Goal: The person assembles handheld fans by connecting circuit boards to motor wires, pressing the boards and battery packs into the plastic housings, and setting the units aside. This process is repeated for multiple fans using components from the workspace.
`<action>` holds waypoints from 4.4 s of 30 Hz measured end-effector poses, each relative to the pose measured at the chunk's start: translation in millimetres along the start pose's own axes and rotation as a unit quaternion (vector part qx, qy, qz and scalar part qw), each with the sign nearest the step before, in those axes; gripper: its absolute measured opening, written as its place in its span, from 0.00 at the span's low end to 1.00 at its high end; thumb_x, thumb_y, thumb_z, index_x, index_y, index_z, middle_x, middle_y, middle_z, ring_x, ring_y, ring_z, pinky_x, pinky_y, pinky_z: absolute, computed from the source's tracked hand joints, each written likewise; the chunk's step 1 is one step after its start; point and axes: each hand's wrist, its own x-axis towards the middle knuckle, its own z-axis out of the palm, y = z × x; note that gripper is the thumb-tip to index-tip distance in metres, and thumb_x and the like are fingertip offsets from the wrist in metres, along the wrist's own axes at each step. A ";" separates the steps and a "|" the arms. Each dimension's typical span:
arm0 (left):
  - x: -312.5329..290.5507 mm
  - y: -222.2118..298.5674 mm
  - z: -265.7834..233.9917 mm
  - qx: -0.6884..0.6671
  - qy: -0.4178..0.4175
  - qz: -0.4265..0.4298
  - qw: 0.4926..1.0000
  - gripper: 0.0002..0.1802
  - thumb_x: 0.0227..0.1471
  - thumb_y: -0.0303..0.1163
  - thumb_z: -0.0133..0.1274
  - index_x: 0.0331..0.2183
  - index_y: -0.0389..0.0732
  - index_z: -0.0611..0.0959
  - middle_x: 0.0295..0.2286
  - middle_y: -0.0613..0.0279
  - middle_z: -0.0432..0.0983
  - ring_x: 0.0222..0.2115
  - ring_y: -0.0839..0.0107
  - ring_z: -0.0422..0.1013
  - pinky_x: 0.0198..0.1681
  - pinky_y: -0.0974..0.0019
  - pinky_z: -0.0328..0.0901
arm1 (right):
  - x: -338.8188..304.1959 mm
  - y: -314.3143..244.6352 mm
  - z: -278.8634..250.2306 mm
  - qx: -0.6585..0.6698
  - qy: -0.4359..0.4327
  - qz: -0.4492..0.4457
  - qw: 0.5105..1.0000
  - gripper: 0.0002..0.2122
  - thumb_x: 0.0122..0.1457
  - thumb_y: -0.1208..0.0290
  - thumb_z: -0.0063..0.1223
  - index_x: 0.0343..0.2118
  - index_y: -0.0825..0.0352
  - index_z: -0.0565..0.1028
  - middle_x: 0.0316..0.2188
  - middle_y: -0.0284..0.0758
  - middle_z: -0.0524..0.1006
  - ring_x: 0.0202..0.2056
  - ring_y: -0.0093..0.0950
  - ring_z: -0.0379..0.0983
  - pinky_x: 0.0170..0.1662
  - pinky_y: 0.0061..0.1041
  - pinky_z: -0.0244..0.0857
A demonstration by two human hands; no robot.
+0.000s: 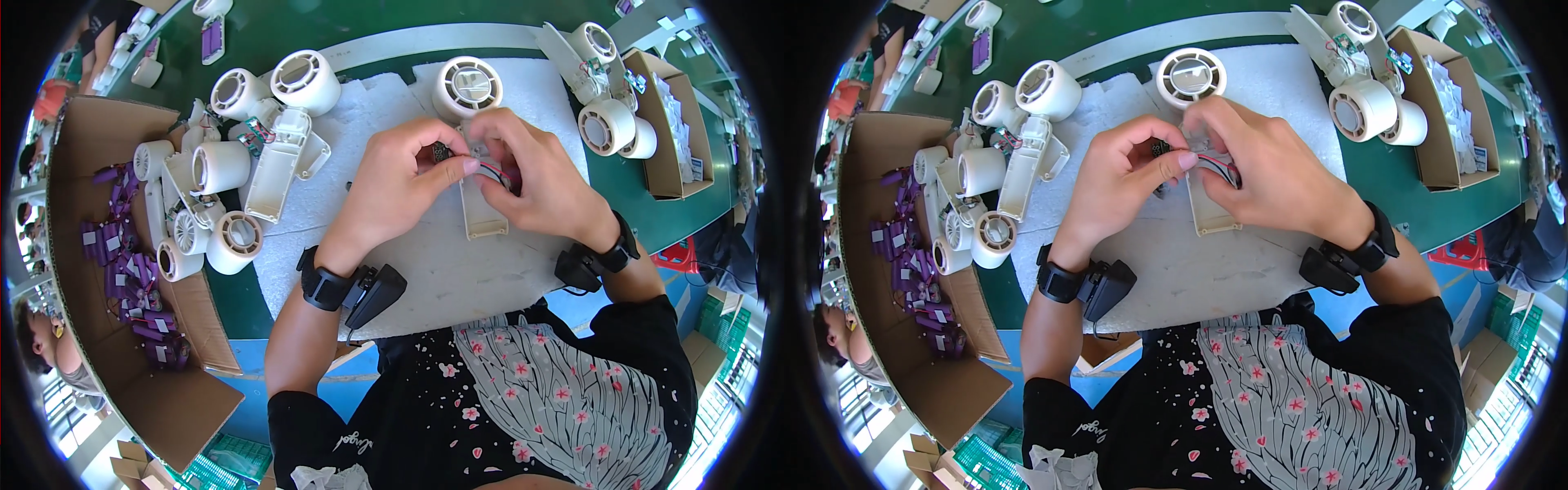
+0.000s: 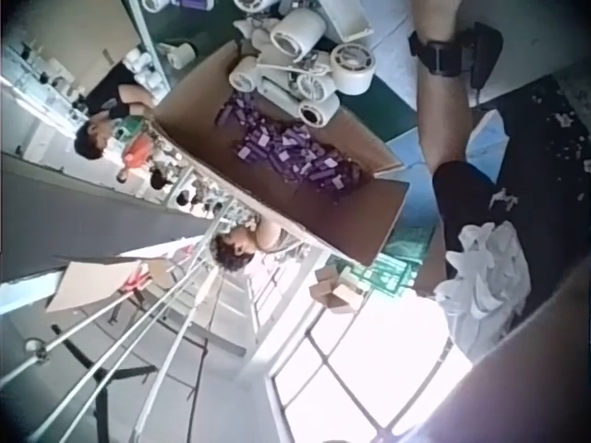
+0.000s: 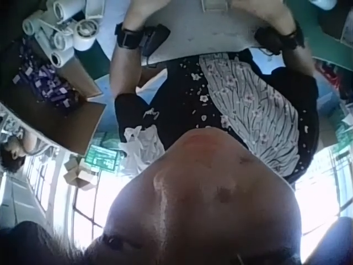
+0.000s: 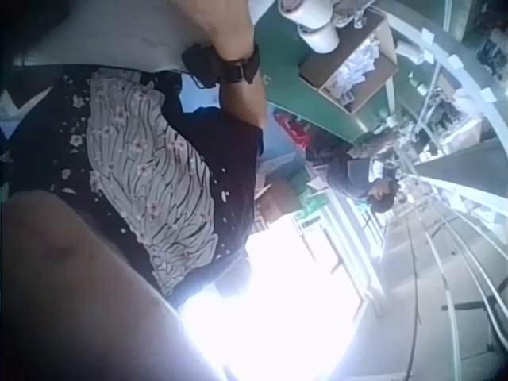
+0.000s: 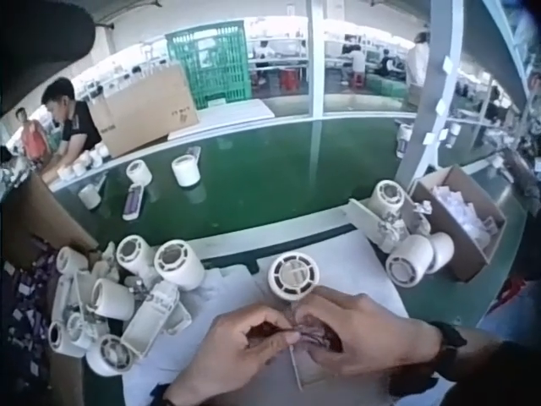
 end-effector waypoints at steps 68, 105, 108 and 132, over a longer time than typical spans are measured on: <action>3.5 -0.1 1.1 0.143 0.048 0.165 0.975 0.23 0.41 0.18 0.56 0.44 0.39 0.81 0.32 0.60 0.80 0.28 0.72 0.75 0.35 0.71 0.71 | 0.2 7.9 8.4 0.105 0.110 0.026 0.988 0.19 0.50 0.80 0.62 0.47 0.66 0.73 0.31 0.32 0.75 0.19 0.19 0.74 0.21 0.17 0.65; 1.4 -3.7 -0.4 0.129 0.059 0.110 0.984 0.15 0.46 0.17 0.57 0.40 0.33 0.84 0.34 0.58 0.79 0.32 0.76 0.74 0.36 0.75 0.70 | 1.7 15.7 11.0 0.018 0.146 -0.019 0.989 0.16 0.47 0.78 0.65 0.42 0.65 0.80 0.33 0.33 0.78 0.21 0.18 0.74 0.23 0.15 0.66; 4.9 -7.4 0.8 0.120 0.095 0.156 0.976 0.13 0.43 0.20 0.58 0.35 0.36 0.86 0.28 0.58 0.81 0.25 0.73 0.76 0.27 0.74 0.69 | 2.2 15.1 11.1 0.026 0.143 -0.002 0.989 0.15 0.47 0.78 0.65 0.40 0.66 0.80 0.32 0.33 0.78 0.20 0.18 0.74 0.23 0.14 0.66; 0.5 -4.3 16.8 0.088 0.056 0.074 0.992 0.20 0.42 0.20 0.54 0.42 0.37 0.75 0.33 0.55 0.75 0.28 0.65 0.73 0.33 0.66 0.69 | -1.7 3.7 9.9 0.004 0.141 0.021 0.990 0.07 0.51 0.79 0.61 0.33 0.72 0.77 0.29 0.34 0.76 0.20 0.22 0.75 0.23 0.18 0.67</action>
